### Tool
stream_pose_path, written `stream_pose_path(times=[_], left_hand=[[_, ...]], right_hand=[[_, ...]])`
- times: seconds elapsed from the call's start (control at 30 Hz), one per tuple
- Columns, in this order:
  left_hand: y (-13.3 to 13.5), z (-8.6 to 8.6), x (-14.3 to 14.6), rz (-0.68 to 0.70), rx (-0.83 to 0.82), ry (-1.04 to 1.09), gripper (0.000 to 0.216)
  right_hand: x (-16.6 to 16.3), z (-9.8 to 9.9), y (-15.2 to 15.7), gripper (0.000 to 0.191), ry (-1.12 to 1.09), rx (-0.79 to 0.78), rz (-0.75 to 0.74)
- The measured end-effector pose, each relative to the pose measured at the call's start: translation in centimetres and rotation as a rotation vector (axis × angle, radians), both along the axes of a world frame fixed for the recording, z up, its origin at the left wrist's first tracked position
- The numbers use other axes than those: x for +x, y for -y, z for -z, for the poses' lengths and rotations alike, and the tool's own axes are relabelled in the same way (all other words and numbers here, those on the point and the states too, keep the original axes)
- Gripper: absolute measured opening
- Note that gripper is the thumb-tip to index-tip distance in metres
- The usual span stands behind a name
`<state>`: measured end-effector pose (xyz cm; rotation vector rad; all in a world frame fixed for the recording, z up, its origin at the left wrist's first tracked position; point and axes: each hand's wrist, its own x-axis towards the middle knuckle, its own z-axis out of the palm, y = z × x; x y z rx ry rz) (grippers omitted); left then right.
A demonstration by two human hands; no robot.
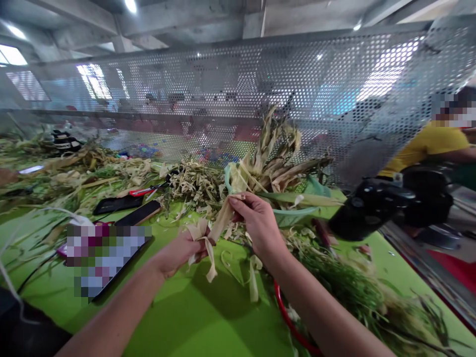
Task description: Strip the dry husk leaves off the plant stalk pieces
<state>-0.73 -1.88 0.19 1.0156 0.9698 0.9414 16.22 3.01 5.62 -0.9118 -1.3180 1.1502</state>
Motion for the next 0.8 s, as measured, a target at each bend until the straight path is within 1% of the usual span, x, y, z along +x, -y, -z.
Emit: stream_pose_path(times=[0.13, 0.3, 0.53, 0.7, 0.8], left_hand=[[0.1, 0.1, 0.0, 0.016, 0.022, 0.032, 0.019], [0.1, 0.2, 0.0, 0.018, 0.025, 0.034, 0.020], [0.3, 0.2, -0.2, 0.102, 0.030, -0.025, 0.012], [0.4, -0.5, -0.2, 0.057, -0.026, 0.015, 0.015], [0.2, -0.2, -0.3, 0.013, -0.037, 0.085, 0.020]], right_hand=[[0.2, -0.3, 0.0, 0.026, -0.001, 0.011, 0.012], [0.5, -0.2, -0.3, 0.026, -0.011, 0.035, 0.032], [1.0, -0.4, -0.4, 0.023, -0.045, 0.061, 0.079], [1.1, -0.9, -0.3, 0.024, -0.034, 0.053, 0.144], [1.0, -1.1, -0.3, 0.024, -0.017, 0.044, 0.135]])
